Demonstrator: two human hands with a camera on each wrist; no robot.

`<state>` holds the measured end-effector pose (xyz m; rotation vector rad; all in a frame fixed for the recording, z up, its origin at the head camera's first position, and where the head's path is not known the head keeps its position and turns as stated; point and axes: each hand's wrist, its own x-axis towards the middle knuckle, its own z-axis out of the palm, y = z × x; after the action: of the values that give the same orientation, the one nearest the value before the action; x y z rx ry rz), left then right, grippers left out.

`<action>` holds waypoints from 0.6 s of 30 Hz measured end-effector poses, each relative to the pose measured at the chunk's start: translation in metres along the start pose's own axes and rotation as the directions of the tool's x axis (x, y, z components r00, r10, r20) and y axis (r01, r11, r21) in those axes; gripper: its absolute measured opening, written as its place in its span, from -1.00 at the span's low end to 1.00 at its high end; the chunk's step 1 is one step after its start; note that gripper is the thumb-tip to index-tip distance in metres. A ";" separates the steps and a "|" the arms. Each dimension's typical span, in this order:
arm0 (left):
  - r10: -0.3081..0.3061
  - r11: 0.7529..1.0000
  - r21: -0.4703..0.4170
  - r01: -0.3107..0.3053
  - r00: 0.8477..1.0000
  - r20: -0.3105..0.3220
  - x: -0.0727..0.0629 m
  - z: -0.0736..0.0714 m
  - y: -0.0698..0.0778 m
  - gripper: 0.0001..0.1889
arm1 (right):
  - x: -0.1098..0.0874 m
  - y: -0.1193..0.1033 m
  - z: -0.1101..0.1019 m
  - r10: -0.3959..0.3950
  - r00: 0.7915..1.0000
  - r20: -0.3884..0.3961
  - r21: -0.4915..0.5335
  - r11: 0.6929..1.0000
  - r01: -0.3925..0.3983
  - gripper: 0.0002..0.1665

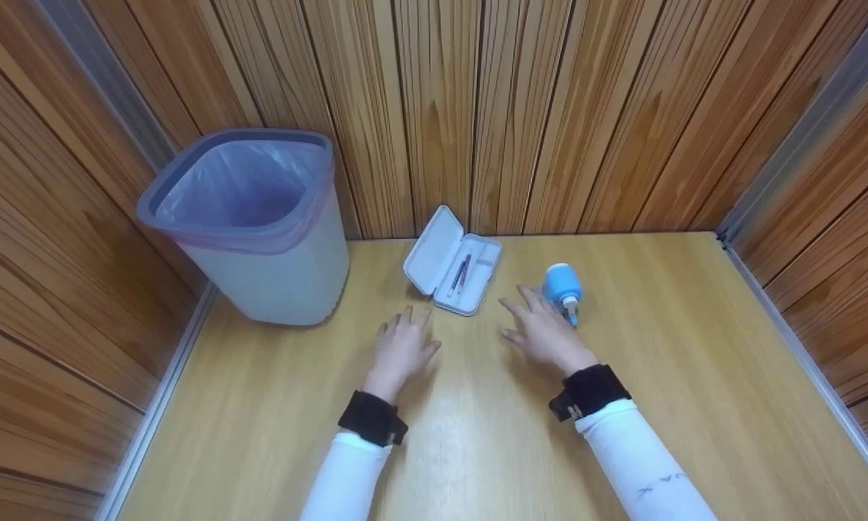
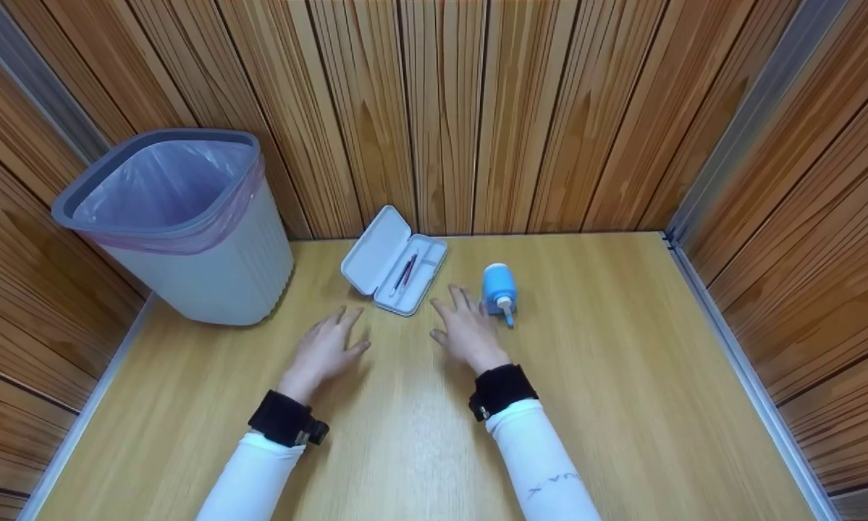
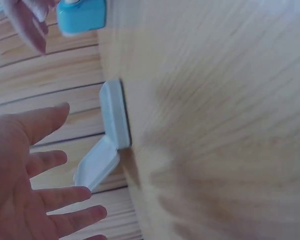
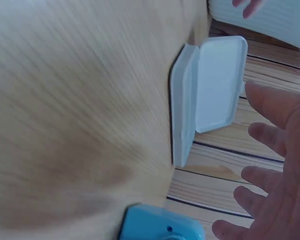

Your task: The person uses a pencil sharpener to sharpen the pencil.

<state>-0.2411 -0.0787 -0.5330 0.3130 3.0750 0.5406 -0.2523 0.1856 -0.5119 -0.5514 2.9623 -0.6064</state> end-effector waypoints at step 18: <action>0.126 0.972 0.185 -0.144 0.987 0.102 0.049 0.023 0.025 -0.47 | 0.044 -0.020 0.037 -0.008 0.984 0.180 -0.020 1.000 0.012 -0.38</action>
<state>-0.2835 -0.0383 -0.5444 0.5371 3.0371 0.2229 -0.2813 0.1389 -0.5375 -0.5897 2.8009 -0.4982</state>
